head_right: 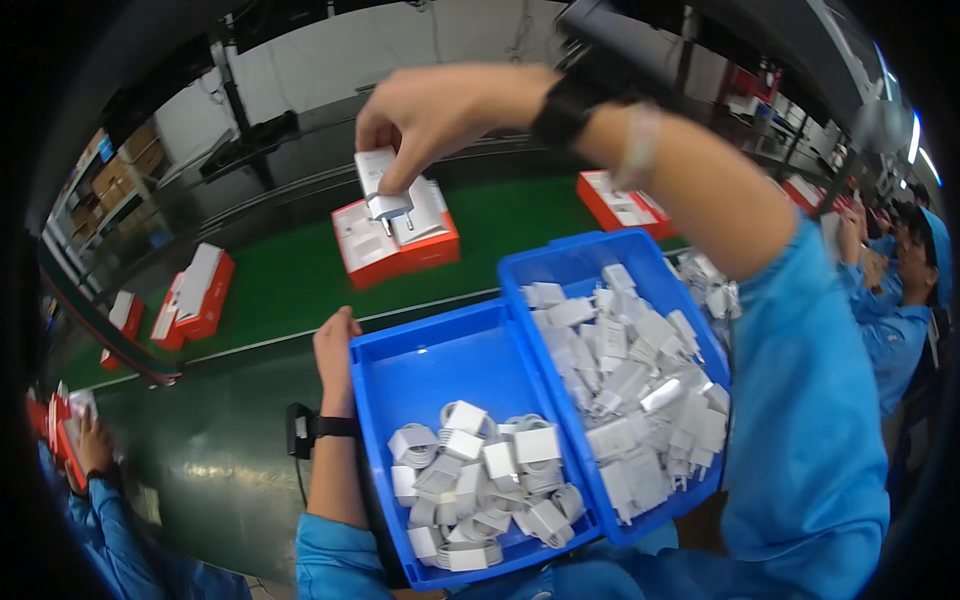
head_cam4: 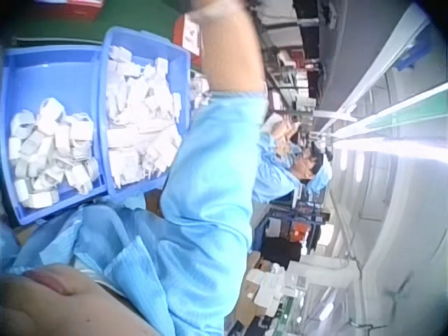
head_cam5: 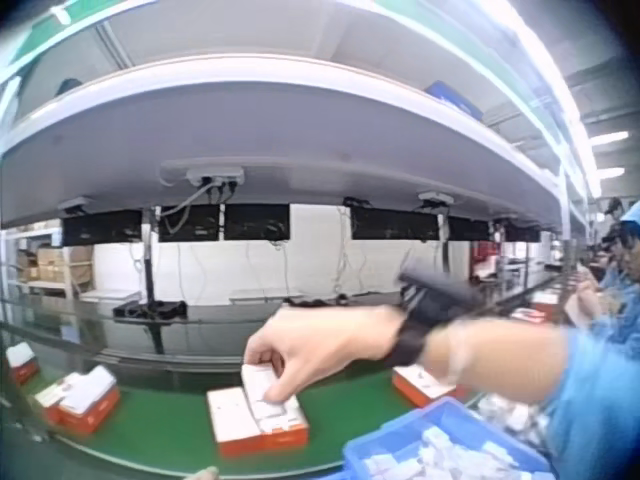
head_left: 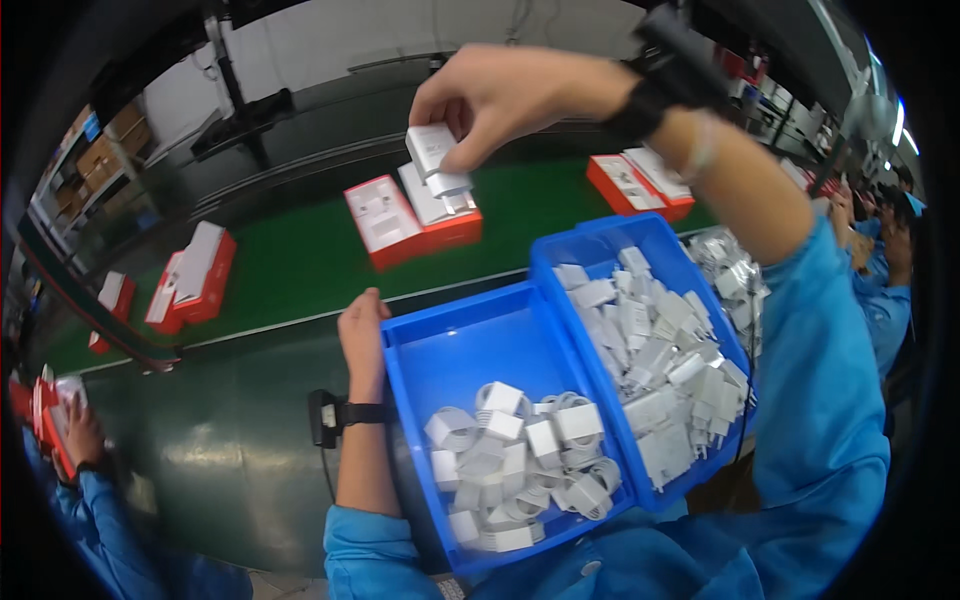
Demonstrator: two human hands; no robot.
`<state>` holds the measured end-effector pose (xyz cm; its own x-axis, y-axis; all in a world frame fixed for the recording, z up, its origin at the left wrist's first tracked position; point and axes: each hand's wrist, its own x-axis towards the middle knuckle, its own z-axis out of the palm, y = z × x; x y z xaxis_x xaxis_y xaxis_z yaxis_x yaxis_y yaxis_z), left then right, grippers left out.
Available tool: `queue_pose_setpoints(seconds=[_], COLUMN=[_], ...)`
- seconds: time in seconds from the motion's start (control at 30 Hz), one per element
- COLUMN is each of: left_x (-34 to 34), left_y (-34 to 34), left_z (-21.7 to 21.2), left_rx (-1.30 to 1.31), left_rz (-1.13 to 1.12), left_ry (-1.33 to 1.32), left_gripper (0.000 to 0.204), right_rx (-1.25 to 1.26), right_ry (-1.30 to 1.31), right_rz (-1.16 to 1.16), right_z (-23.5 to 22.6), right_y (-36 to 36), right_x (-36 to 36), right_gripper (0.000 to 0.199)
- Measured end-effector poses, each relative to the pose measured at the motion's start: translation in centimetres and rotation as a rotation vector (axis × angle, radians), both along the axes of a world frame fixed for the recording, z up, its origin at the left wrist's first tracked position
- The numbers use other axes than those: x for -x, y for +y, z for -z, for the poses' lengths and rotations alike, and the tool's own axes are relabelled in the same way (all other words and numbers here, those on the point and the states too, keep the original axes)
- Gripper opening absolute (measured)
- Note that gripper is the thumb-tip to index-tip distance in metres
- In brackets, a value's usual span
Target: The person picks up a power adapter from a blue bin and places it into a red box on a conveyor belt, then picks up a bundled cable from another blue bin and places it into the same box, repeating this process for several boxes.
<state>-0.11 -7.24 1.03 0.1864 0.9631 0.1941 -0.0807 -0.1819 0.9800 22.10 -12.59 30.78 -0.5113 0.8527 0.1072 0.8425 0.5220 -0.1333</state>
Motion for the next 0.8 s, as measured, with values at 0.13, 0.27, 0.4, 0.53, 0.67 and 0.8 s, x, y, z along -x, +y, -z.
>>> queue_pose_setpoints(seconds=[0.13,0.27,0.4,0.53,0.67,0.8], left_x=[2.5,3.5,4.0,4.5,4.1,2.6], left_y=[0.6,2.1,3.9,5.2,5.9,5.8], left_z=[0.3,0.4,0.5,1.6,1.8,1.9], left_rx=[0.004,0.032,0.072,0.057,0.1,0.105], left_rz=[0.006,0.028,0.058,0.028,0.046,0.068], left_ry=[0.021,-0.047,-0.082,-0.084,-0.101,-0.112], left_gripper=[0.043,0.041,0.041,0.04,0.041,0.041], right_rx=[-0.066,-0.106,-0.198,-0.007,-0.103,-0.104], right_ry=[-0.107,-0.134,-0.048,-0.154,-0.025,-0.165], right_rz=[0.033,0.155,0.17,0.223,0.153,0.103], right_z=[8.2,14.5,17.9,19.9,22.3,23.5], right_y=[11.5,19.0,23.8,25.1,25.5,25.2], right_x=[3.2,3.6,2.8,3.8,2.6,-0.2], right_gripper=[0.052,0.055,0.053,0.051,0.038,0.017])
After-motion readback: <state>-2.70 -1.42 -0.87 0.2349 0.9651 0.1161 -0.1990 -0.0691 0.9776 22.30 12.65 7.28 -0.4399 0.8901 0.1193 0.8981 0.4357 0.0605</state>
